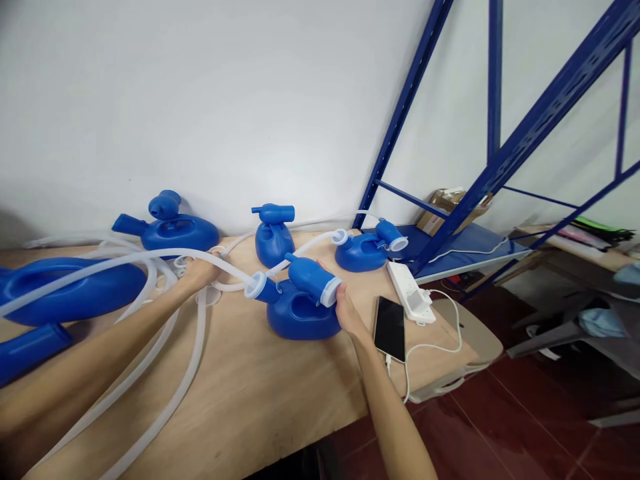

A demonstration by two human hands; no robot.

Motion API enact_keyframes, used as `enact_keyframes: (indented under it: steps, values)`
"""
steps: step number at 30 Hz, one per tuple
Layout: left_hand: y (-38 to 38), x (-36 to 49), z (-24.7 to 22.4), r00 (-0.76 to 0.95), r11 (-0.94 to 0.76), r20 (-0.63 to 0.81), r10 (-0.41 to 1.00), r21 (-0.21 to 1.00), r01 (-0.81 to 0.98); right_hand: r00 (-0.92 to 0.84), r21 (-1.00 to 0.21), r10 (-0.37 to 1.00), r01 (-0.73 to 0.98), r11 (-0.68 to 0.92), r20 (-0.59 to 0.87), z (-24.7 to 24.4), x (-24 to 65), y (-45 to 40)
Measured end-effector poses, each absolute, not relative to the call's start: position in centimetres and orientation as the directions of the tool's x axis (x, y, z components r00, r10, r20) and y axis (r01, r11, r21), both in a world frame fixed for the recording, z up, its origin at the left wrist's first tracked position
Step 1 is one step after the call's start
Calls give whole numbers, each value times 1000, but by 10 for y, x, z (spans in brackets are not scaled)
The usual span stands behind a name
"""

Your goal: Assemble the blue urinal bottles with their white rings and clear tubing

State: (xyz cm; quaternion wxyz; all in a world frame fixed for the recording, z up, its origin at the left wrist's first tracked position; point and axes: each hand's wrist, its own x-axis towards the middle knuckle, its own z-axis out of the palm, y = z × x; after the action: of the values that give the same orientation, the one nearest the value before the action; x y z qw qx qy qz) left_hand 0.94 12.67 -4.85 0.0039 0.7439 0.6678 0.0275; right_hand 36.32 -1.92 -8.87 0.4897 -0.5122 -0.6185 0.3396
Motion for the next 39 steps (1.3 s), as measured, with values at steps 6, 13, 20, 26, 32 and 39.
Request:
enact_keyframes:
  steps: [6,13,20,26,32,39]
  values:
    - [105,6,-13,180,-178,56,982,-45,983,55,-926,961,290,243,270,-113,378,-17]
    - [0,0,32,480,-488,-112,870,-58,871,106,-927,960,306,215,258,-112,375,-19]
    - [15,45,70,704,-731,202,681,127,670,91,-933,963,284,220,254,-114,379,-18]
    - [69,74,28,693,-743,288,661,387,547,23,-958,978,206,199,208,-117,385,-18]
    - [80,75,19,757,-703,230,611,597,386,4,-987,987,0,159,159,-117,386,-24]
    - [97,84,15,838,-679,173,518,679,280,-63,-988,987,-59,143,147,-99,382,-29]
